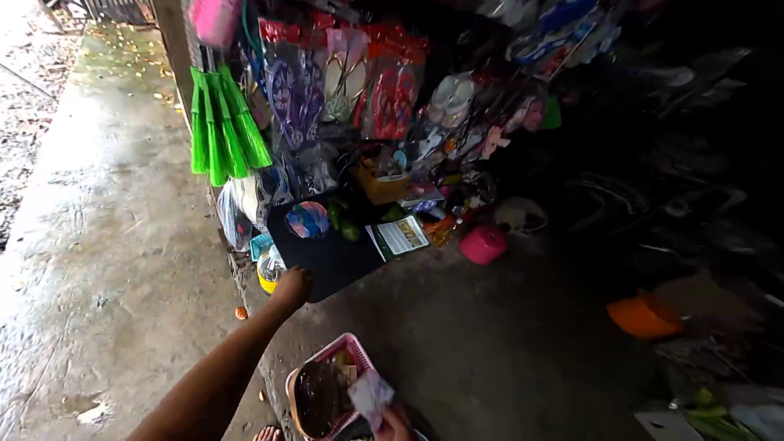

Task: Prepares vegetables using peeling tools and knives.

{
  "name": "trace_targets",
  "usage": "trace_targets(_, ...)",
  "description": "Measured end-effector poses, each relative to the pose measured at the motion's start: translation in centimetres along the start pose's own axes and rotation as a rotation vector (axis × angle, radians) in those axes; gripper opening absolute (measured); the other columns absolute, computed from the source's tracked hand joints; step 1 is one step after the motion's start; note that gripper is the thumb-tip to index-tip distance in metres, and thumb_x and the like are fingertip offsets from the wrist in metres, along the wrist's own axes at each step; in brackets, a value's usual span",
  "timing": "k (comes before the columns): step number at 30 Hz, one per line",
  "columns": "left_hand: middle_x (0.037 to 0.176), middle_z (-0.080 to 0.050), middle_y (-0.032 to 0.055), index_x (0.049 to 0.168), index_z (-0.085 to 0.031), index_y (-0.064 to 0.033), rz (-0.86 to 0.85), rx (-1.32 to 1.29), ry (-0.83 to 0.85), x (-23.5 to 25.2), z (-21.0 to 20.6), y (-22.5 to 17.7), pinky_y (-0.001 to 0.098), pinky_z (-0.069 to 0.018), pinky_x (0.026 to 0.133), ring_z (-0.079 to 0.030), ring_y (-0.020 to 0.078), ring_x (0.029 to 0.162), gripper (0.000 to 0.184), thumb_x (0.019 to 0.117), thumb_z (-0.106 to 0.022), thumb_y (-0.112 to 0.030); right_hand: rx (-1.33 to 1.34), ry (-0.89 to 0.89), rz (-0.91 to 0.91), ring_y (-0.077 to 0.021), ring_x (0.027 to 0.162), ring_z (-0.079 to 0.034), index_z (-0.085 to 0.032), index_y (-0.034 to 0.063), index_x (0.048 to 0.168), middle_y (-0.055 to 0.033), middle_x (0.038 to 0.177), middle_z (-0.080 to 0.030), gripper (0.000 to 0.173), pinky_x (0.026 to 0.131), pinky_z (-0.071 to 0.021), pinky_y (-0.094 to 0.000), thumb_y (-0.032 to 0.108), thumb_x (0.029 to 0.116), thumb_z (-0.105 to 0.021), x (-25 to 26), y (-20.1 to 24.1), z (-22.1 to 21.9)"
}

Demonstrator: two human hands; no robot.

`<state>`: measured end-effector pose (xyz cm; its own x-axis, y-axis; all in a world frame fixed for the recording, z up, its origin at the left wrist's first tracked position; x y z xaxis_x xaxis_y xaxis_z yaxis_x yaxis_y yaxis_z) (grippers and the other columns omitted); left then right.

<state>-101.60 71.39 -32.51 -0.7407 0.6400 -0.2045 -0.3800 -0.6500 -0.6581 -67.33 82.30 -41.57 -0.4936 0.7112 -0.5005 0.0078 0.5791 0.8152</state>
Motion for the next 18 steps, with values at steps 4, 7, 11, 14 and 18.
trace_targets(4, 0.151, -0.049, 0.0248, 0.142, -0.057, 0.0, 0.015, 0.046, 0.017, 11.5, 0.5, 2.5, 0.061, -0.0371, 0.116, -0.045, 0.0452, 0.142, 0.042, 0.1032, -0.057, -0.017, 0.028, 0.036, 0.056, -0.0164, 0.088, -0.067, -0.054, -0.0032, 0.125, -0.0118, 0.104, -0.066, 0.023, 0.08, -0.0595, -0.0333, 0.0, 0.103, -0.049, 11.1, 3.4, -12.4)
trace_targets(7, 0.158, -0.044, 0.019, 0.148, -0.053, -0.0066, 0.028, 0.12, -0.027, 17.7, -0.5, 4.4, 0.0673, -0.0404, 0.11, -0.041, 0.046, 0.144, 0.047, 0.1016, -0.057, -0.013, 0.013, 0.091, 0.087, -0.0162, 0.085, -0.067, -0.055, -0.0037, 0.124, -0.0116, 0.102, -0.066, 0.022, 0.078, -0.0597, -0.0326, -0.001, 0.1022, -0.05, 17.0, 5.1, -19.5)
trace_targets(11, 0.155, -0.049, 0.0198, 0.137, -0.064, -0.0085, -0.003, 0.182, -0.161, 22.9, -1.2, 7.1, 0.0715, -0.0397, 0.106, -0.042, 0.0487, 0.142, 0.038, 0.0991, -0.063, -0.01, -0.119, 0.112, 0.058, -0.0146, 0.076, -0.065, -0.056, -0.006, 0.124, -0.0119, 0.096, -0.065, 0.022, 0.069, -0.0575, -0.0296, 0.0, 0.1028, -0.052, 22.5, 5.4, -25.3)
trace_targets(14, 0.14, -0.061, 0.0197, 0.126, -0.069, -0.006, -0.051, 0.189, -0.24, 24.5, -0.8, 8.5, 0.0715, -0.0426, 0.101, -0.05, 0.0488, 0.134, 0.028, 0.0989, -0.062, -0.008, -0.198, 0.109, 0.023, -0.0142, 0.07, -0.063, -0.057, -0.0078, 0.122, -0.0129, 0.092, -0.064, 0.021, 0.063, -0.0558, -0.028, -0.001, 0.1023, -0.054, 25.6, 5.0, -27.5)
trace_targets(18, 0.134, -0.062, 0.0246, 0.129, -0.063, 0.0002, -0.018, 0.003, -0.266, 23.6, 0.8, 7.6, 0.0668, -0.0451, 0.104, -0.057, 0.0478, 0.127, 0.032, 0.1043, -0.055, -0.019, -0.337, 0.09, -0.055, -0.0169, 0.068, -0.061, -0.057, -0.0088, 0.121, -0.0168, 0.095, -0.062, 0.021, 0.061, -0.0554, -0.0289, -0.001, 0.1012, -0.058, 27.8, 5.0, -30.0)
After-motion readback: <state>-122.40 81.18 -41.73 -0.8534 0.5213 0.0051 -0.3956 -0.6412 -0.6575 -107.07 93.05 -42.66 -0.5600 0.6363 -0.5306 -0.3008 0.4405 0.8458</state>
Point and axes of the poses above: each hand's wrist, its own x-axis towards the middle knuckle, its own z-axis out of the back of the hand, y = z × x, the point moved 2 cm from there along x, towards the middle knuckle
